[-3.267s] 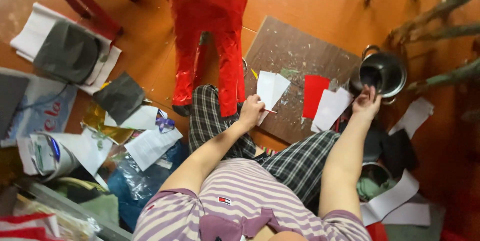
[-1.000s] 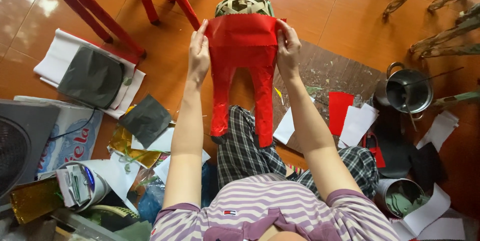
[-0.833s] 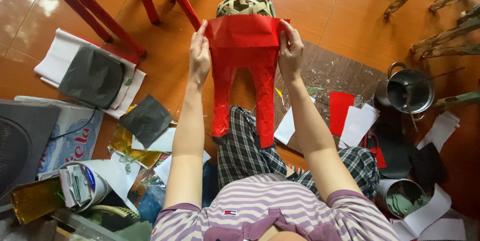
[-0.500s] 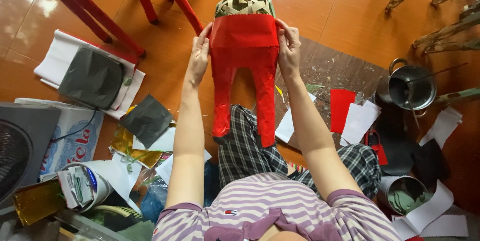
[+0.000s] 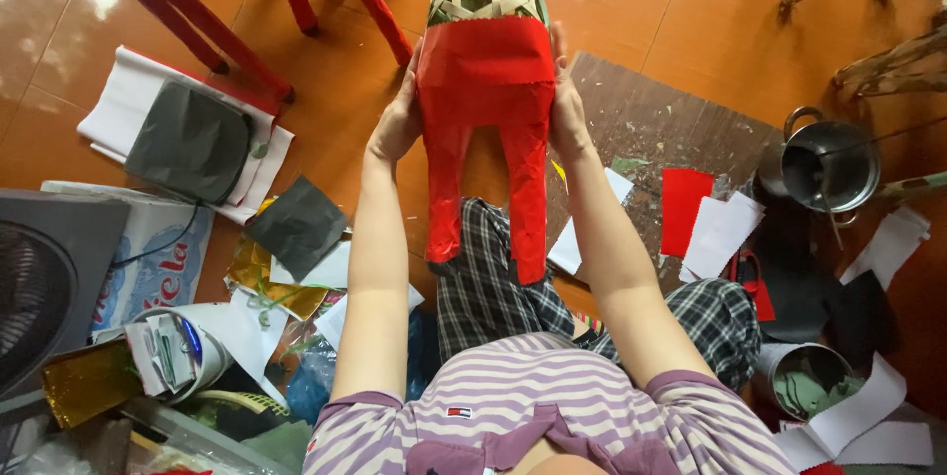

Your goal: Making a paper decoration by cutting and gluing colored paper strips onto a bamboo frame.

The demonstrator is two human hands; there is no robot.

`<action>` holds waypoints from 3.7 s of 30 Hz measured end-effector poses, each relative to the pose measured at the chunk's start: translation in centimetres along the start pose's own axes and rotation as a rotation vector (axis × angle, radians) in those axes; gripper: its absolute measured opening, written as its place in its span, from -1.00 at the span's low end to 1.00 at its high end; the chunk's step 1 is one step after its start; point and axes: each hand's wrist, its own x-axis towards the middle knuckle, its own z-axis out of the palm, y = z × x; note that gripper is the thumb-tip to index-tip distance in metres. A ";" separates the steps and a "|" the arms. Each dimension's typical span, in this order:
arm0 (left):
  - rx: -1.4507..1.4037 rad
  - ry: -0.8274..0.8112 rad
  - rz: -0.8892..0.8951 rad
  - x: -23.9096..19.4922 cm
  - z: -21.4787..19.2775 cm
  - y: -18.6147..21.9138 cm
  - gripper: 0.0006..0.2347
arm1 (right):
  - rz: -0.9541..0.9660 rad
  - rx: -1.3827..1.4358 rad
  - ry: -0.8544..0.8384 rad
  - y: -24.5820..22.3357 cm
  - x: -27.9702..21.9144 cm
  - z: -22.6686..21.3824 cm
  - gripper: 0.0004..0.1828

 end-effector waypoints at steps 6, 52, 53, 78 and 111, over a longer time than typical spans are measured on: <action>-0.012 0.080 -0.092 0.6 0.7 0.4 -0.53 | -0.186 -0.487 0.172 -0.1 -0.8 -1.2 -0.27; -0.068 0.131 0.081 1.6 0.9 -0.3 -0.47 | -0.117 0.051 -0.071 0.5 -0.8 0.1 -0.20; -0.142 0.159 0.028 1.7 0.8 -0.3 -0.43 | -0.104 -0.012 0.007 0.0 -0.9 0.7 -0.23; -0.176 0.248 -0.517 -2.9 -4.7 -4.3 -0.11 | 0.128 -0.337 0.213 2.7 -6.5 -4.5 -0.12; -0.140 0.205 -0.984 -12.9 19.9 -38.7 -0.72 | 0.943 -2.230 0.874 -18.6 -27.3 -43.9 -0.71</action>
